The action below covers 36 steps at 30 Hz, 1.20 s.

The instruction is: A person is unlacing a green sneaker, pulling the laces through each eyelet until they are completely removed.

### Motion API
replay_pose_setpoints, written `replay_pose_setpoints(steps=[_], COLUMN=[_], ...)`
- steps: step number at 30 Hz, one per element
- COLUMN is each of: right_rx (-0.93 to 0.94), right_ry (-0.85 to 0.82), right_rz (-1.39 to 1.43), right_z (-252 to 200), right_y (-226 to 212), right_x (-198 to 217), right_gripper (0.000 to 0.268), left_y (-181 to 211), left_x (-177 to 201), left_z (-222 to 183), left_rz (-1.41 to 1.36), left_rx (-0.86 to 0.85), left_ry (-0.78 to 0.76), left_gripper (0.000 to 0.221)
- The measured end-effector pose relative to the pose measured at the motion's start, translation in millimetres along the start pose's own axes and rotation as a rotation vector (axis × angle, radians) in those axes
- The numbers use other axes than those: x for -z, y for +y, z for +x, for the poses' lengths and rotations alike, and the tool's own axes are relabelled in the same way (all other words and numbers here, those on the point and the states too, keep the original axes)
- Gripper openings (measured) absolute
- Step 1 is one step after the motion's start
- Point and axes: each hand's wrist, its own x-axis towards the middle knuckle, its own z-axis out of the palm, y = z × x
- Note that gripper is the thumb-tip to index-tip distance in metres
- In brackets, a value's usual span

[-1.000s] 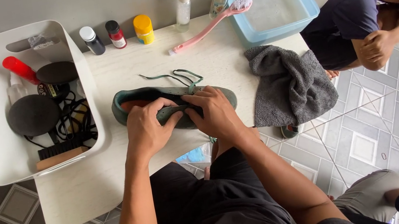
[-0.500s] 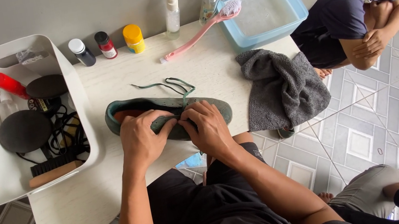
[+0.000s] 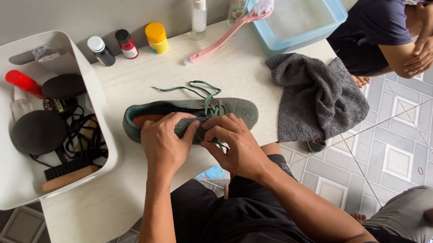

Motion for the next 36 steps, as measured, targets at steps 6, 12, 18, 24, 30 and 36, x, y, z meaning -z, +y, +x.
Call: replay_pose_setpoints(steps=[6,12,18,24,30,36], right_rx=[-0.007,-0.204,-0.284,-0.33,-0.364,-0.309], right_ry=[-0.2,-0.171,-0.158,-0.338,-0.378,-0.364], right_rz=[0.133,0.02,-0.082,-0.225,-0.257,-0.222], right_z=[-1,13,31,45,38,30], right_y=[-5,-1,4,8,19,30], right_x=[31,57,44,35,27,24], right_gripper=[0.012,0.008,0.013,0.02,0.019,0.011], left_y=[-1,-5,-7,-5,-6,-11], left_x=[10,6,6,11,10,5], left_z=[-1,-1,-5,-2,-2,-1], left_rz=[-0.01,-0.02,-0.006,-0.01,0.001,0.02], left_rx=[0.0,0.026,0.022,-0.007,-0.01,-0.025], left_ry=[-0.065,-0.09,-0.1,-0.093,-0.09,-0.086], left_gripper=[0.014,0.018,0.026,0.022,0.019,0.02])
